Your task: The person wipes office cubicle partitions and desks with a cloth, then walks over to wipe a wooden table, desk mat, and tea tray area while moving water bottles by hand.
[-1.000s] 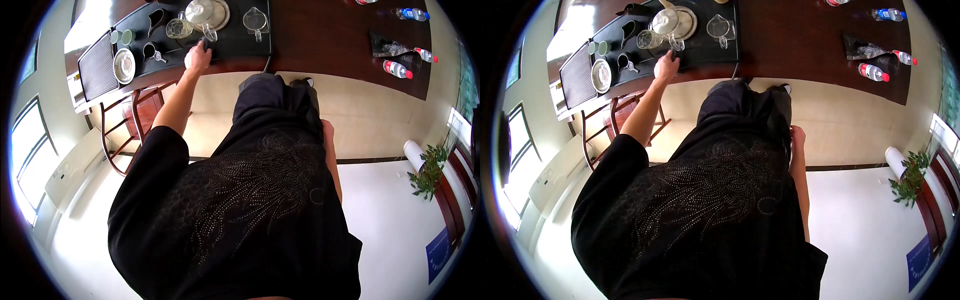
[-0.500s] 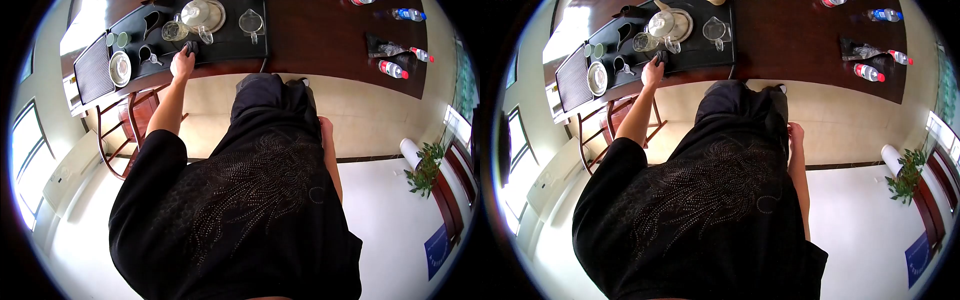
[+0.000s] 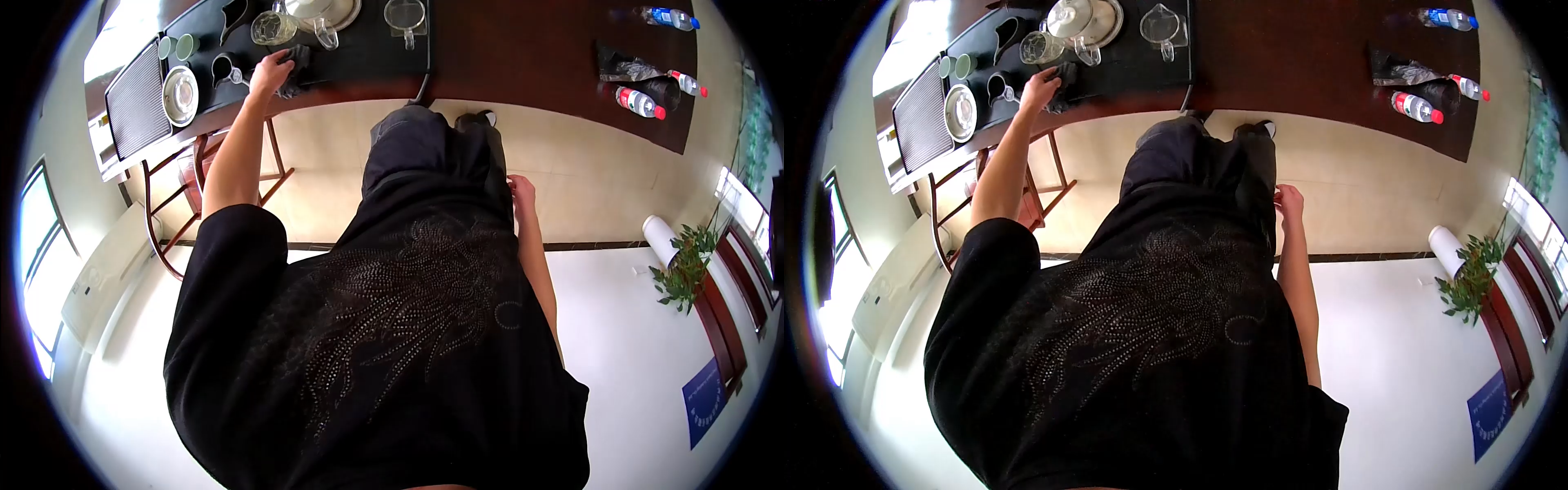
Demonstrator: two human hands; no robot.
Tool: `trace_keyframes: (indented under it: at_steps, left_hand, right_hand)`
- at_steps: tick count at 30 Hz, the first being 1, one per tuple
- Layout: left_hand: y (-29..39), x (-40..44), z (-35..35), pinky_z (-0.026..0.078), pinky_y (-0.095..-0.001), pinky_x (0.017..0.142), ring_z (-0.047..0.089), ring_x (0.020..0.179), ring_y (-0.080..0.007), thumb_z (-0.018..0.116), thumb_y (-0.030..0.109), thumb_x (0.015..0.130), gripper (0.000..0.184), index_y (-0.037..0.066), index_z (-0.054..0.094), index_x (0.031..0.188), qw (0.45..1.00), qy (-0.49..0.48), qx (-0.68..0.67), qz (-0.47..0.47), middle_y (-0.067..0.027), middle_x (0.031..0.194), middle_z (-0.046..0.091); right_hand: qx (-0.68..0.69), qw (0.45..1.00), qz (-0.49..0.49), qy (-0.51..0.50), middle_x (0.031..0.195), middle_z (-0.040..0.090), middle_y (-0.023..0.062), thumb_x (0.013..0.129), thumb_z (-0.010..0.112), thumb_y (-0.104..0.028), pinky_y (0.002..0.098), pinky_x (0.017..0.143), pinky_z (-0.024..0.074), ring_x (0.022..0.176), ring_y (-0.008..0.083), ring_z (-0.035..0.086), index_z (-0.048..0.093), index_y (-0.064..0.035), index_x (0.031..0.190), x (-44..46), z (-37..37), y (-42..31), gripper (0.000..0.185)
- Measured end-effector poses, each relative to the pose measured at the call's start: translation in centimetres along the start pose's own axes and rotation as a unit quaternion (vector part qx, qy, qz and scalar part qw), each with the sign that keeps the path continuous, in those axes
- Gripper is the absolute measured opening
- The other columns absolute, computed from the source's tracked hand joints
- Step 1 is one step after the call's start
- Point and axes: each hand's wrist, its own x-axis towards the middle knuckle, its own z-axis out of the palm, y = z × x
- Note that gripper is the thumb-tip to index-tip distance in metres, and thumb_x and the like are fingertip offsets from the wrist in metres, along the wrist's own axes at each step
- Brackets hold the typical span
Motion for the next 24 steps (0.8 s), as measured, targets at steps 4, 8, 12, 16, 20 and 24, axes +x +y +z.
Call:
trace_keyframes:
  at_steps: [4,8,12,16,20,24]
  left_hand:
    - [0.9,-0.2,1.1,0.052,-0.0388,0.086,0.067,0.097,-0.0331,0.062,0.037,0.077,0.049,0.018,0.065,0.122,0.999,0.01,-0.034,0.0,-0.0192,0.102,0.069]
    - [3.9,-1.2,3.7,0.05,-0.0346,0.087,0.068,0.094,-0.0291,0.064,0.034,0.076,0.05,0.018,0.064,0.123,0.991,-0.026,-0.128,0.036,-0.0188,0.099,0.07]
    - [4.6,-0.1,4.8,0.05,-0.0344,0.087,0.068,0.095,-0.0274,0.066,0.033,0.076,0.051,0.018,0.064,0.125,0.991,-0.065,-0.106,0.058,-0.0185,0.1,0.07]
    - [3.0,0.4,2.5,0.05,-0.0346,0.087,0.068,0.095,-0.0271,0.066,0.032,0.076,0.051,0.018,0.064,0.125,0.991,-0.076,-0.077,0.076,-0.0177,0.1,0.07]
    - [-1.5,1.9,0.3,0.051,-0.0344,0.087,0.068,0.095,-0.0277,0.064,0.031,0.075,0.046,0.021,0.067,0.12,0.997,-0.054,-0.058,0.0,-0.0153,0.1,0.071]
    - [-0.3,1.5,1.1,0.051,-0.0346,0.082,0.068,0.089,-0.0254,0.062,0.031,0.077,0.045,0.018,0.067,0.12,1.0,-0.017,-0.013,-0.015,-0.0133,0.096,0.071]
  right_hand:
    - [0.015,1.0,-0.018,-0.002,0.073,0.059,0.0024,0.086,0.059,-0.019,0.0278,0.061,0.0476,0.068,0.0142,0.06,0.066,-0.0079,0.096,-0.3,0.3,1.2,0.017]
    - [0.037,0.999,-0.013,0.013,0.074,0.06,0.0035,0.087,0.058,-0.019,0.0277,0.061,0.0475,0.069,0.0145,0.06,0.066,-0.0072,0.096,-0.2,0.5,2.8,0.017]
    - [0.044,0.999,-0.009,-0.005,0.077,0.062,0.0042,0.087,0.058,-0.02,0.0285,0.061,0.0482,0.07,0.0149,0.061,0.065,-0.007,0.098,-1.2,0.6,2.3,0.018]
    - [0.036,0.999,0.003,-0.006,0.076,0.062,0.004,0.087,0.058,-0.019,0.0285,0.062,0.0487,0.069,0.0151,0.061,0.066,-0.0073,0.097,-1.4,0.7,2.0,0.018]
    - [0.045,0.999,-0.001,-0.004,0.076,0.062,0.0035,0.087,0.058,-0.02,0.0282,0.063,0.0486,0.069,0.0148,0.061,0.066,-0.0074,0.096,-2.0,0.6,2.3,0.017]
    - [0.058,0.998,-0.007,0.004,0.076,0.062,0.0032,0.087,0.058,-0.02,0.0282,0.063,0.0484,0.07,0.0145,0.061,0.066,-0.0073,0.096,-1.6,0.5,3.8,0.018]
